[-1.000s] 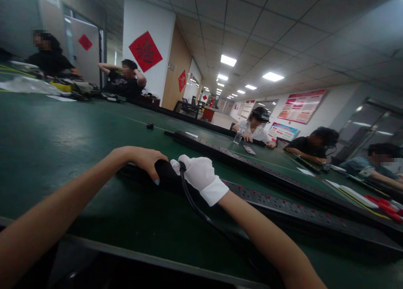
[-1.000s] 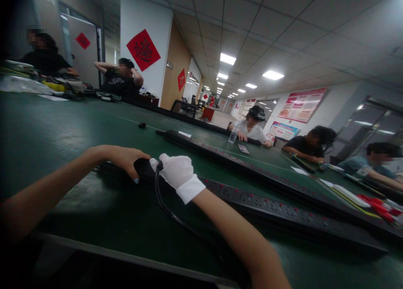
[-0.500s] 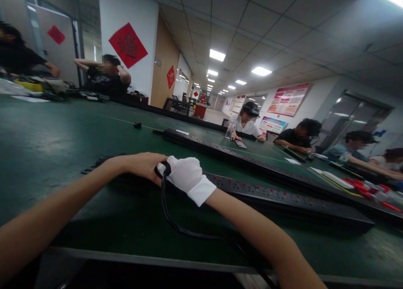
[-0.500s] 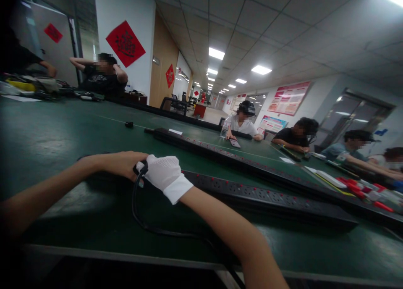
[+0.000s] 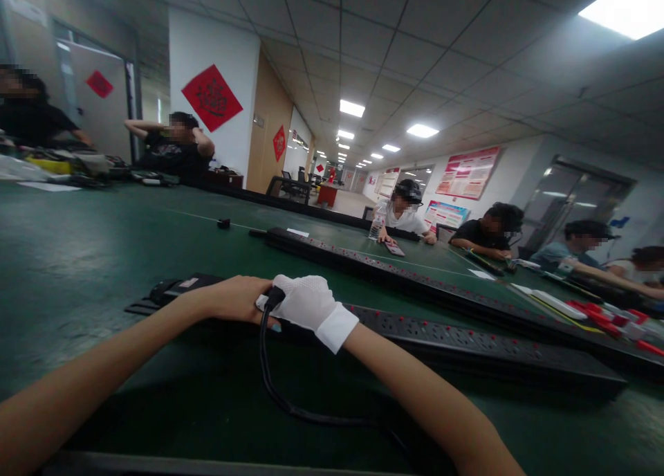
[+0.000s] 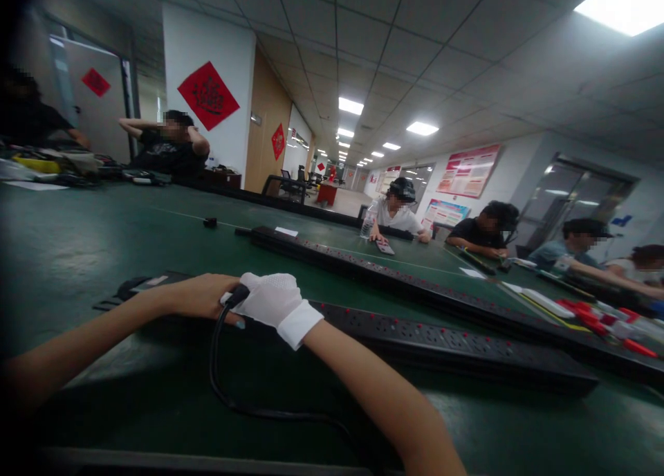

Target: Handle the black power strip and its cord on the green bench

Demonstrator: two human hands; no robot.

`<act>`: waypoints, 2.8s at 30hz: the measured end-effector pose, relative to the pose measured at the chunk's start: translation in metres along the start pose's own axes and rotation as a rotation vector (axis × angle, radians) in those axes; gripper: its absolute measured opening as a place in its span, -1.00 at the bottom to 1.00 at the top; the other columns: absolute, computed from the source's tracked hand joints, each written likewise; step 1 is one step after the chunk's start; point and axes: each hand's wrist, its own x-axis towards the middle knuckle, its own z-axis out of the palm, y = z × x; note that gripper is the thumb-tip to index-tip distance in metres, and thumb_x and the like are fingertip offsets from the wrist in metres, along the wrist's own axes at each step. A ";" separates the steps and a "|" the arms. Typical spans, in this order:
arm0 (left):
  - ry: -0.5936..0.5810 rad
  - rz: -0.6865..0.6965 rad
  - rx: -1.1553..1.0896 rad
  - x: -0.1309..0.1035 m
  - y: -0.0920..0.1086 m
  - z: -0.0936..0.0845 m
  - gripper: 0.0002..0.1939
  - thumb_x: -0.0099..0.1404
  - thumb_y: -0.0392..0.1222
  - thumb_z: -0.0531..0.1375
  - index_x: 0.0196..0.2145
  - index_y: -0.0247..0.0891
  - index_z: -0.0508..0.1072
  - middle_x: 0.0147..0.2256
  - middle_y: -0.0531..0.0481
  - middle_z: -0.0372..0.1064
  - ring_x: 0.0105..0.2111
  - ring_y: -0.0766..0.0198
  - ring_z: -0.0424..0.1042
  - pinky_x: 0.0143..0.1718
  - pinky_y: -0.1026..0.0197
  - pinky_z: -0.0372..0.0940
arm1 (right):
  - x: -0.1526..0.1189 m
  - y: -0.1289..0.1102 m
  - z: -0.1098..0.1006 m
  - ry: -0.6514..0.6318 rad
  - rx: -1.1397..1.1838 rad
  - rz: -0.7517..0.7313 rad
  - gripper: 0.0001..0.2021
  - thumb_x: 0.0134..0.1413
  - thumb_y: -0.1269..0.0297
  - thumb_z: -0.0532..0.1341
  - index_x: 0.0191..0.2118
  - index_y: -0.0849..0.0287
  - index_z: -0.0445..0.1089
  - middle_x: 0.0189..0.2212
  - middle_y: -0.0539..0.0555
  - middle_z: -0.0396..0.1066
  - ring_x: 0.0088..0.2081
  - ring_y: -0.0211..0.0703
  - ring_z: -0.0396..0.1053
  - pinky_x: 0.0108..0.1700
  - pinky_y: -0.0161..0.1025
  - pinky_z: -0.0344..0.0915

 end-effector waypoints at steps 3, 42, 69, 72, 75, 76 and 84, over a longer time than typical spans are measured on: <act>0.008 -0.001 -0.008 -0.001 0.000 0.001 -0.40 -0.02 0.25 0.11 -0.10 -0.14 0.29 -0.08 -0.05 0.31 -0.13 0.07 0.32 -0.15 0.13 0.21 | 0.000 0.000 0.000 0.016 0.002 -0.002 -0.63 0.06 -0.07 -0.08 -0.25 0.08 0.26 -0.49 0.02 0.40 -0.46 -0.14 0.38 -0.51 -0.32 0.12; -0.044 -0.030 -0.106 0.000 -0.004 -0.003 -0.38 0.01 0.26 0.06 -0.08 -0.21 0.29 -0.08 -0.06 0.31 -0.13 0.05 0.30 -0.15 0.14 0.19 | 0.001 0.005 0.005 -0.025 -0.016 -0.048 -0.68 0.03 0.01 -0.02 -0.21 0.13 0.19 -0.45 0.04 0.40 -0.44 -0.11 0.37 -0.50 -0.29 0.15; -0.062 -0.023 -0.100 -0.002 0.000 -0.005 -0.36 0.05 0.28 0.02 -0.05 -0.22 0.26 -0.04 -0.08 0.27 -0.09 0.05 0.27 -0.13 0.16 0.17 | -0.001 0.003 0.002 -0.028 -0.035 -0.041 -0.67 0.00 0.01 0.05 -0.19 0.13 0.18 -0.44 0.05 0.40 -0.41 -0.09 0.38 -0.48 -0.29 0.17; -0.060 -0.025 -0.096 -0.002 -0.001 -0.004 -0.35 0.04 0.29 0.02 -0.04 -0.22 0.26 -0.06 -0.08 0.28 -0.11 0.05 0.29 -0.14 0.16 0.18 | -0.001 0.003 0.002 -0.036 -0.033 -0.044 -0.67 0.01 0.01 0.04 -0.19 0.13 0.17 -0.42 0.05 0.40 -0.42 -0.10 0.38 -0.49 -0.29 0.17; -0.054 -0.013 -0.104 -0.001 -0.002 -0.003 -0.36 0.05 0.28 0.02 -0.05 -0.22 0.27 -0.07 -0.07 0.29 -0.11 0.05 0.29 -0.14 0.16 0.18 | 0.000 0.003 0.003 -0.023 -0.036 -0.046 -0.68 0.01 0.01 0.03 -0.19 0.12 0.17 -0.42 0.04 0.40 -0.43 -0.09 0.38 -0.50 -0.28 0.17; -0.049 -0.009 -0.102 -0.001 -0.002 -0.003 -0.36 0.05 0.28 0.02 -0.05 -0.22 0.27 -0.07 -0.07 0.29 -0.11 0.05 0.29 -0.14 0.16 0.18 | 0.000 0.004 0.004 -0.018 -0.040 -0.047 -0.68 0.01 0.01 0.03 -0.20 0.12 0.17 -0.43 0.04 0.40 -0.44 -0.09 0.38 -0.51 -0.28 0.17; -0.031 -0.001 -0.090 -0.002 -0.005 -0.001 -0.38 0.06 0.26 0.04 -0.05 -0.22 0.26 -0.06 -0.08 0.27 -0.12 0.09 0.29 -0.13 0.16 0.17 | 0.001 0.004 0.004 -0.025 -0.043 -0.055 -0.71 0.01 0.05 0.02 -0.20 0.12 0.18 -0.41 0.05 0.40 -0.42 -0.08 0.38 -0.51 -0.29 0.16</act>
